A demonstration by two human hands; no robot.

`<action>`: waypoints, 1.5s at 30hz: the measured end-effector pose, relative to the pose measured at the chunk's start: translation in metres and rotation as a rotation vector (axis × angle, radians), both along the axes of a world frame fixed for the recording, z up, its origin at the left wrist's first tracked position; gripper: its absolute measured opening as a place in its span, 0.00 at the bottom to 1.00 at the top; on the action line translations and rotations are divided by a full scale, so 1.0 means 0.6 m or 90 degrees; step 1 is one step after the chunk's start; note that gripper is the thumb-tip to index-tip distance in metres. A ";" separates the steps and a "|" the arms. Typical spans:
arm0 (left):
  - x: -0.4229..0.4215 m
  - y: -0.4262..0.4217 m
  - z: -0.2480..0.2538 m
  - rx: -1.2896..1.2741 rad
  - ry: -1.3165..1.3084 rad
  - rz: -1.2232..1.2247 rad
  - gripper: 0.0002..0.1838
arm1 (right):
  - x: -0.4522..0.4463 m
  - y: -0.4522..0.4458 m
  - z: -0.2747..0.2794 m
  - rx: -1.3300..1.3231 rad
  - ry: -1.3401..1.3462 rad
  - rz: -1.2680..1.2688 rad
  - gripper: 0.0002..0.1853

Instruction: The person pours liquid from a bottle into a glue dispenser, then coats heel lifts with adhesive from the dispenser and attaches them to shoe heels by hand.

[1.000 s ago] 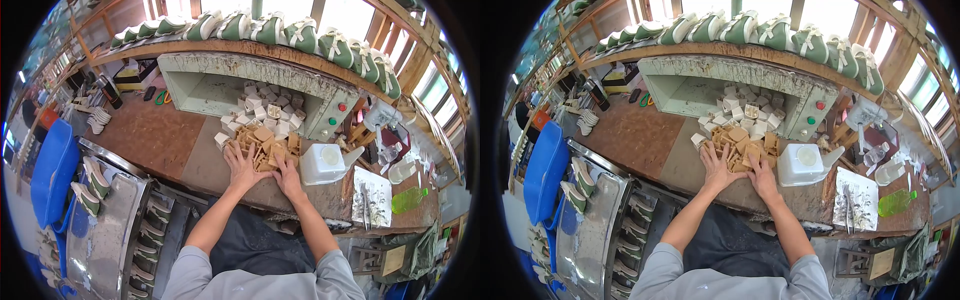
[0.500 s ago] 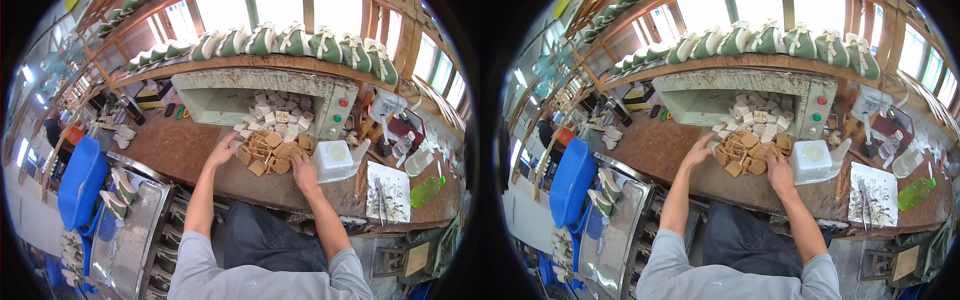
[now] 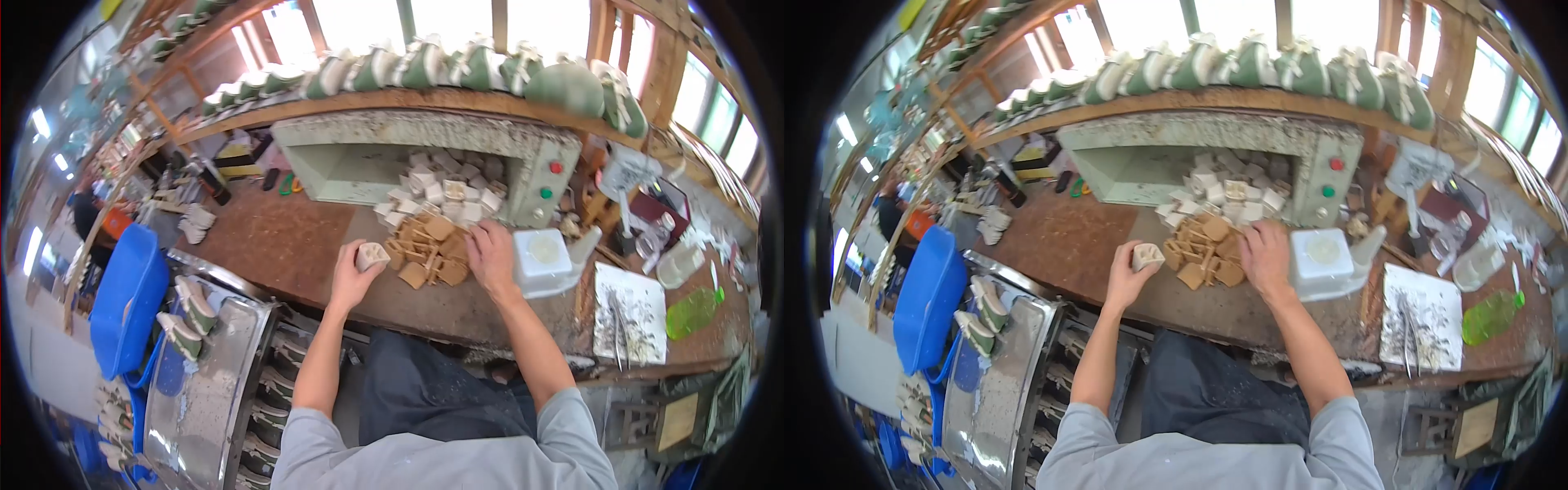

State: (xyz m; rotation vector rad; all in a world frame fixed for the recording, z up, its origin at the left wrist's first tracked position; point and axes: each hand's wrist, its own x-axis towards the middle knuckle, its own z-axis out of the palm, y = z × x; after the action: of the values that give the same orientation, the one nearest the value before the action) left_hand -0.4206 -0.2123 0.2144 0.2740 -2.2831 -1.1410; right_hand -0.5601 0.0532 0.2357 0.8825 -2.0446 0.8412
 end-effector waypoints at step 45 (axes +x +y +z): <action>0.290 0.252 0.474 -0.434 0.732 -0.390 0.25 | 0.119 0.313 -0.106 0.258 -0.241 0.040 0.17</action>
State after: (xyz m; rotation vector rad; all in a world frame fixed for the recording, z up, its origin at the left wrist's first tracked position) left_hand -0.2464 -0.0609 0.4987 -1.1126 -1.5146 -0.4312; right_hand -0.4887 0.2408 0.1721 1.0708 -2.5904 0.6738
